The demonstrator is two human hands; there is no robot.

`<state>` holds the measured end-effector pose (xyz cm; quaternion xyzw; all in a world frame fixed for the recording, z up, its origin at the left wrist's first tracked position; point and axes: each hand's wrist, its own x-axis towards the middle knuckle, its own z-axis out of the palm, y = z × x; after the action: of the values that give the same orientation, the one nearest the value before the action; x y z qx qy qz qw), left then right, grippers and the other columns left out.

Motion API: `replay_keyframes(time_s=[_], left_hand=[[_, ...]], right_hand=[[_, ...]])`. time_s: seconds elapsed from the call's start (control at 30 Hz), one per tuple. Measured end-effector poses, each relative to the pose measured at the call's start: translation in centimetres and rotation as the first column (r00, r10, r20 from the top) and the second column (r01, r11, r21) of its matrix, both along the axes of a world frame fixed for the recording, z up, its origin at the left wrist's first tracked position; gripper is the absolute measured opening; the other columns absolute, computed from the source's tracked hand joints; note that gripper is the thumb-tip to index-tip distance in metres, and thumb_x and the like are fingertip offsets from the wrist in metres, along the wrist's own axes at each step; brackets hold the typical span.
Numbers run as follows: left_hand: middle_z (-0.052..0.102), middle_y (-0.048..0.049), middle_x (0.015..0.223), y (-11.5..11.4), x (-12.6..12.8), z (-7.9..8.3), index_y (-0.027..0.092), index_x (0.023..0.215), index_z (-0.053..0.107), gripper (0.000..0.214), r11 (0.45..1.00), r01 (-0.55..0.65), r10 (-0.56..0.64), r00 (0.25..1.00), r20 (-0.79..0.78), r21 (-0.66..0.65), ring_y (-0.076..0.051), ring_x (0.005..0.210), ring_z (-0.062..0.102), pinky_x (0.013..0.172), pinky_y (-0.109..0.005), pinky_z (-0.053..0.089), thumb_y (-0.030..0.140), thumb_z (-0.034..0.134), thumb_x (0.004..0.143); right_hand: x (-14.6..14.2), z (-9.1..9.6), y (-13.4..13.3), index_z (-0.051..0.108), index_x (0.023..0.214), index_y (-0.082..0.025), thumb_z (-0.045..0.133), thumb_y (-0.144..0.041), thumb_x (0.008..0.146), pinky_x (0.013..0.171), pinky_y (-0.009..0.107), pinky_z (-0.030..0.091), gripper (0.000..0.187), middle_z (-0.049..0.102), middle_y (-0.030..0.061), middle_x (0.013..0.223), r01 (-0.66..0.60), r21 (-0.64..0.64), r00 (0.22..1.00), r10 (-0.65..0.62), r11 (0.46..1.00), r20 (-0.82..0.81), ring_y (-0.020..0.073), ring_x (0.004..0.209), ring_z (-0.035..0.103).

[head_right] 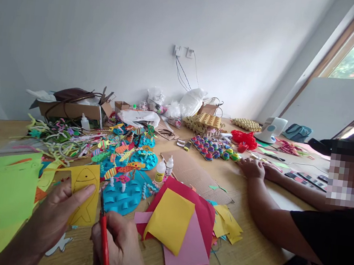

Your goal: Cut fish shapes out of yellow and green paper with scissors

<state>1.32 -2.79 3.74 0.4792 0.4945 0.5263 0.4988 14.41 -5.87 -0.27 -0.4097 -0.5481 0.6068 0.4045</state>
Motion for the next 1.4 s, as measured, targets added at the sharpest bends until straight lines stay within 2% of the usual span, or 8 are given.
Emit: replay_keyframes(time_s=[0.13, 0.23, 0.47, 0.67, 0.77, 1.1, 1.27, 1.4], left_hand=[[0.057, 0.0033, 0.056, -0.3, 0.3, 0.2, 0.020, 0.069, 0.057, 0.014, 1.000, -0.028, 0.028, 0.999, -0.035, 0.002, -0.015, 0.050, 0.056, 0.048, -0.024, 0.048, 0.034, 0.059, 0.070], [0.057, 0.0041, 0.056, -0.5, 0.5, 0.5, 0.020, 0.069, 0.057, 0.012, 0.999, -0.041, 0.041, 0.999, -0.023, -0.003, -0.014, 0.052, 0.056, 0.048, -0.022, 0.047, 0.032, 0.060, 0.070], [0.057, 0.0059, 0.051, -0.6, 0.6, 0.8, 0.021, 0.070, 0.057, 0.012, 0.995, 0.023, -0.007, 0.987, 0.161, -0.096, -0.011, 0.045, 0.051, 0.045, -0.020, 0.045, 0.032, 0.059, 0.072], [0.057, 0.0048, 0.055, -0.5, 0.5, 0.5, 0.021, 0.067, 0.057, 0.012, 1.000, -0.027, 0.027, 1.000, 0.000, 0.006, -0.014, 0.049, 0.055, 0.048, -0.023, 0.048, 0.032, 0.061, 0.070], [0.057, 0.0044, 0.055, -0.5, 0.4, 0.4, 0.020, 0.069, 0.058, 0.013, 0.998, -0.055, 0.056, 0.998, -0.040, 0.012, -0.015, 0.051, 0.056, 0.047, -0.023, 0.048, 0.032, 0.062, 0.069], [0.059, 0.0040, 0.054, -0.5, 0.6, 0.4, 0.019, 0.068, 0.060, 0.013, 1.000, -0.009, 0.010, 0.998, 0.058, -0.008, -0.013, 0.048, 0.053, 0.045, -0.021, 0.046, 0.032, 0.062, 0.070], [0.058, 0.0042, 0.051, -0.7, 0.8, 0.6, 0.020, 0.066, 0.060, 0.011, 0.999, -0.004, 0.008, 0.994, 0.106, -0.032, -0.012, 0.046, 0.051, 0.042, -0.019, 0.043, 0.030, 0.063, 0.069], [0.056, 0.0060, 0.047, -1.0, 1.0, 0.7, 0.020, 0.063, 0.058, 0.015, 0.996, 0.031, -0.018, 0.986, 0.165, -0.078, -0.010, 0.041, 0.048, 0.042, -0.018, 0.043, 0.033, 0.063, 0.070]], right_hand=[[-0.2, 0.3, -0.1, 0.049, 0.068, -0.018, 0.047, -0.073, 0.074, 0.037, 0.017, 0.031, 0.055, 0.039, -0.0070, 0.046, 0.006, -0.022, 0.999, -0.007, 1.000, -0.037, 0.0071, 0.038, 0.038], [-0.2, 0.6, -0.1, 0.047, 0.065, -0.019, 0.049, -0.077, 0.069, 0.036, 0.017, 0.029, 0.058, 0.038, -0.0077, 0.045, -0.020, -0.047, 0.998, 0.017, 0.999, -0.062, 0.0066, 0.036, 0.037], [-0.1, 1.0, -0.6, 0.049, 0.069, -0.018, 0.048, -0.076, 0.070, 0.040, 0.017, 0.030, 0.058, 0.041, -0.0069, 0.044, 0.030, -0.088, 0.999, -0.031, 0.996, -0.016, 0.0072, 0.040, 0.040], [-0.4, 1.0, -0.2, 0.046, 0.064, -0.018, 0.048, -0.076, 0.068, 0.036, 0.016, 0.026, 0.058, 0.039, -0.0078, 0.040, 0.009, -0.051, 0.999, -0.011, 0.999, -0.033, 0.0057, 0.034, 0.035], [-0.3, 0.9, -0.2, 0.046, 0.064, -0.018, 0.048, -0.074, 0.070, 0.036, 0.016, 0.026, 0.057, 0.039, -0.0080, 0.039, 0.001, -0.051, 1.000, -0.002, 0.999, -0.017, 0.0055, 0.033, 0.034], [0.1, 0.3, -0.1, 0.045, 0.062, -0.018, 0.043, -0.069, 0.079, 0.031, 0.016, 0.022, 0.054, 0.037, -0.0070, 0.041, -0.017, 0.076, 1.000, 0.016, 0.997, 0.015, 0.0055, 0.032, 0.034], [-0.1, -0.4, 0.1, 0.040, 0.058, -0.019, 0.041, -0.066, 0.083, 0.033, 0.016, 0.020, 0.054, 0.034, -0.0064, 0.043, 0.033, 0.198, 0.999, -0.039, 0.980, 0.026, 0.0055, 0.035, 0.032], [-0.3, -0.1, 0.0, 0.041, 0.059, -0.019, 0.042, -0.066, 0.081, 0.035, 0.017, 0.024, 0.052, 0.035, -0.0066, 0.043, 0.045, 0.184, 0.999, -0.049, 0.982, 0.014, 0.0053, 0.035, 0.031]])
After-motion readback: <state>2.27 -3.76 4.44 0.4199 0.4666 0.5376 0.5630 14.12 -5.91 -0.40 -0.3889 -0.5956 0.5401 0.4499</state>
